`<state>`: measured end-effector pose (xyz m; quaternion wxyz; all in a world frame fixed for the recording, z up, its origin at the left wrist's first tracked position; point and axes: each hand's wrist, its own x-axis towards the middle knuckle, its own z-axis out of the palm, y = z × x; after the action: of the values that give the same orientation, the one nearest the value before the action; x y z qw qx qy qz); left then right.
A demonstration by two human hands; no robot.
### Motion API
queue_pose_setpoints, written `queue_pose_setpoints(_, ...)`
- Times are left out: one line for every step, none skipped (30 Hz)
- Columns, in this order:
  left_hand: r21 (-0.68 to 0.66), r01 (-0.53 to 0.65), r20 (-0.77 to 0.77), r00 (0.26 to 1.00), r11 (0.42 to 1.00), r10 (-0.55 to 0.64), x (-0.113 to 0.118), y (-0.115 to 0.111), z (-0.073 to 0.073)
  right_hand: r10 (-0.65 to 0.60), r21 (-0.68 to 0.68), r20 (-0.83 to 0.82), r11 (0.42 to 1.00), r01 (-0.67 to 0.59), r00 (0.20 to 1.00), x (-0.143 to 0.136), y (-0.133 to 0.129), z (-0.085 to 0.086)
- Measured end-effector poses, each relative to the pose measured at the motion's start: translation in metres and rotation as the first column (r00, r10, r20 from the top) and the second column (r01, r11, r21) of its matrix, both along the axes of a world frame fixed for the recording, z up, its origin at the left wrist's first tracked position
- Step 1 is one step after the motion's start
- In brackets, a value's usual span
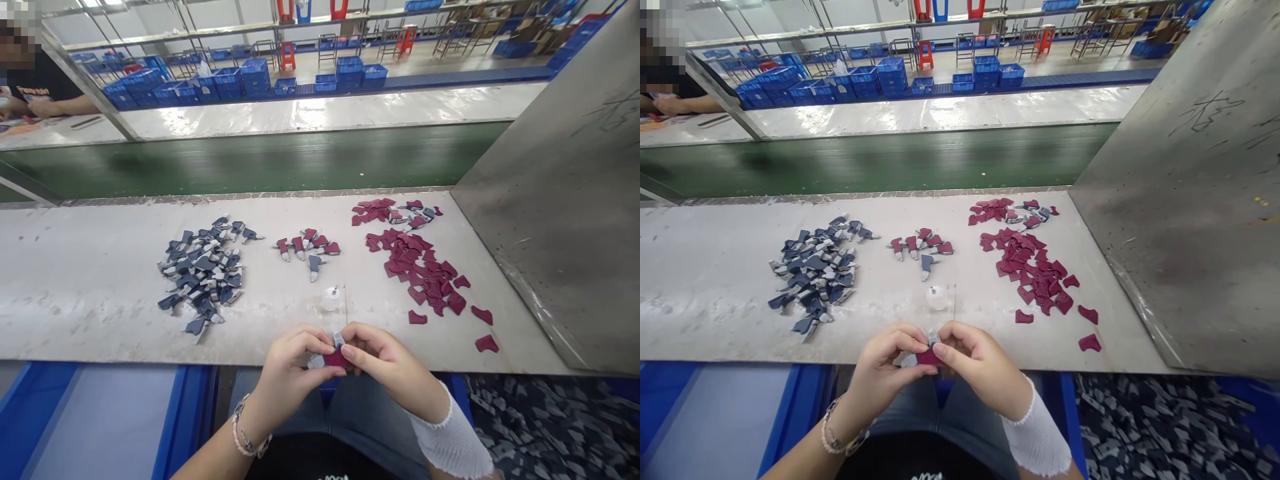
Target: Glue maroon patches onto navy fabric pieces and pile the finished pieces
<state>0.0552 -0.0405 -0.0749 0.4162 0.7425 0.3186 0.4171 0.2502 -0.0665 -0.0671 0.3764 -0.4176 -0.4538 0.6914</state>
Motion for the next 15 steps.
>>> queue_pose_setpoints(0.004, -0.002, -0.005, 1.000, 1.000, 0.002, 0.000, 0.000, 0.000, -0.005, 0.023, 0.034, 1.000, 0.004, 0.999, -0.001, -0.001, 0.002)
queue_pose_setpoints(0.008, -0.006, -0.011, 1.000, 1.000, 0.006, 0.000, -0.001, 0.000, -0.012, 0.051, 0.079, 0.999, 0.007, 0.997, -0.001, -0.001, 0.004)
queue_pose_setpoints(0.011, -0.011, -0.020, 1.000, 1.000, 0.011, 0.000, -0.001, -0.001, -0.018, 0.081, 0.135, 0.997, 0.007, 0.991, -0.002, -0.002, 0.006)
queue_pose_setpoints(0.010, -0.018, -0.026, 0.999, 1.000, 0.018, 0.000, -0.002, -0.001, -0.026, 0.112, 0.193, 0.994, 0.004, 0.981, -0.003, -0.003, 0.007)
queue_pose_setpoints(0.005, -0.024, -0.029, 0.999, 1.000, 0.024, 0.000, -0.002, -0.002, -0.033, 0.136, 0.245, 0.991, -0.001, 0.969, -0.004, -0.004, 0.008)
queue_pose_setpoints(-0.008, -0.031, -0.028, 0.999, 0.999, 0.030, 0.000, -0.003, -0.003, -0.039, 0.150, 0.286, 0.989, -0.005, 0.957, -0.005, -0.005, 0.009)
queue_pose_setpoints(-0.028, -0.038, -0.020, 0.999, 0.999, 0.037, 0.000, -0.003, -0.003, -0.042, 0.154, 0.314, 0.988, -0.007, 0.948, -0.006, -0.006, 0.010)
queue_pose_setpoints(-0.056, -0.046, -0.006, 0.999, 0.997, 0.046, 0.000, -0.003, -0.004, -0.044, 0.153, 0.331, 0.988, -0.008, 0.943, -0.007, -0.007, 0.010)
queue_pose_setpoints(-0.089, -0.055, 0.009, 0.998, 0.995, 0.056, 0.000, -0.003, -0.004, -0.042, 0.152, 0.341, 0.988, -0.011, 0.939, -0.007, -0.008, 0.011)
queue_pose_setpoints(-0.121, -0.062, 0.026, 0.997, 0.991, 0.066, 0.000, -0.003, -0.004, -0.037, 0.153, 0.344, 0.988, -0.017, 0.938, -0.008, -0.010, 0.011)
queue_pose_setpoints(-0.147, -0.069, 0.039, 0.996, 0.987, 0.075, 0.000, -0.003, -0.004, -0.029, 0.157, 0.346, 0.987, -0.027, 0.938, -0.008, -0.011, 0.011)
queue_pose_setpoints(-0.162, -0.074, 0.048, 0.995, 0.984, 0.082, 0.000, -0.003, -0.003, -0.020, 0.164, 0.344, 0.986, -0.039, 0.939, -0.008, -0.012, 0.011)
queue_pose_setpoints(-0.164, -0.074, 0.053, 0.995, 0.984, 0.084, 0.000, -0.003, -0.003, -0.014, 0.173, 0.343, 0.984, -0.049, 0.939, -0.007, -0.012, 0.011)
queue_pose_setpoints(-0.160, -0.072, 0.056, 0.995, 0.985, 0.082, 0.000, -0.003, -0.002, -0.013, 0.182, 0.345, 0.982, -0.054, 0.938, -0.007, -0.013, 0.011)
queue_pose_setpoints(-0.151, -0.070, 0.057, 0.995, 0.986, 0.079, 0.000, -0.003, -0.002, -0.017, 0.192, 0.350, 0.980, -0.054, 0.937, -0.006, -0.013, 0.011)
